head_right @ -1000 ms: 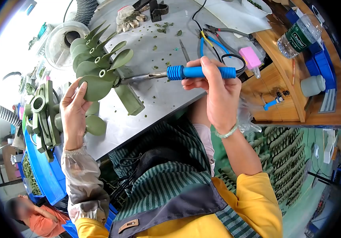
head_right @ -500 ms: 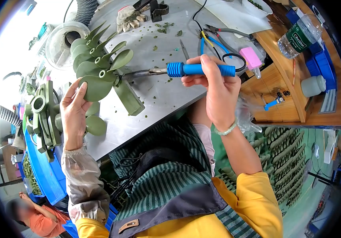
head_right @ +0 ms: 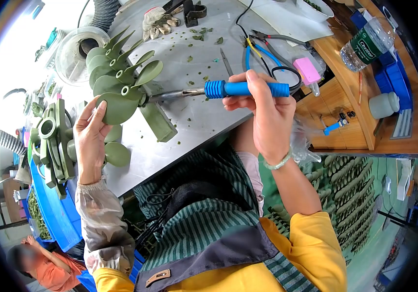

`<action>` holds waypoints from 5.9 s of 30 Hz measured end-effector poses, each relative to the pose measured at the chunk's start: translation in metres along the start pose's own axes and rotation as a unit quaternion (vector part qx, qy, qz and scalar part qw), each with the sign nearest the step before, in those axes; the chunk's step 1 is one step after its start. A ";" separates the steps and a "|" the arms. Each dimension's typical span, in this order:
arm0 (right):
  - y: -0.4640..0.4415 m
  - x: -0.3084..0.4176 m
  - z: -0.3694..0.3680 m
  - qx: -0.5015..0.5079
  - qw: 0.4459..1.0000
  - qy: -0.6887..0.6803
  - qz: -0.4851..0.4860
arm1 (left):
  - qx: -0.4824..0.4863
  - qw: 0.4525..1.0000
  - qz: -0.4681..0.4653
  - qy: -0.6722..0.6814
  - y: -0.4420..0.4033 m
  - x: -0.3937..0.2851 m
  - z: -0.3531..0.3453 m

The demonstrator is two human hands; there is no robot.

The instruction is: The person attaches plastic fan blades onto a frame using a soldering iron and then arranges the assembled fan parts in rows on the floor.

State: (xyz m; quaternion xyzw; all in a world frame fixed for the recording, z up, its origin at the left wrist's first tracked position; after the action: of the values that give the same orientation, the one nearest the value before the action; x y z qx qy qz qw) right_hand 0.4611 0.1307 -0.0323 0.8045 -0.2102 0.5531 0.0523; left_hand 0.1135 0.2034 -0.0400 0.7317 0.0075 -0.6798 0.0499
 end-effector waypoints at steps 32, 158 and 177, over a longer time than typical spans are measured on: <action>0.004 0.002 -0.001 0.005 1.000 0.002 0.000 | -0.008 1.000 0.006 -0.007 -0.001 0.002 0.003; 0.024 0.018 0.033 -0.007 1.000 -0.004 0.017 | -0.009 1.000 0.013 0.008 0.044 0.012 -0.008; 0.030 0.015 0.036 -0.016 1.000 -0.008 -0.013 | 0.002 1.000 0.025 -0.010 0.041 0.011 -0.007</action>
State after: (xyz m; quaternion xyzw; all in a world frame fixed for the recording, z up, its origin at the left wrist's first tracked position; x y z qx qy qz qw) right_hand 0.4847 0.0881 -0.0362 0.8104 -0.2086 0.5429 0.0706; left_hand 0.1246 0.1624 -0.0476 0.7247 -0.0126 -0.6859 0.0649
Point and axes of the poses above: each hand's wrist, its own y-axis away from the middle knuckle, its own z-axis out of the back of the hand, x = y × z, the point moved 10 cm from there along -y, towards the middle knuckle
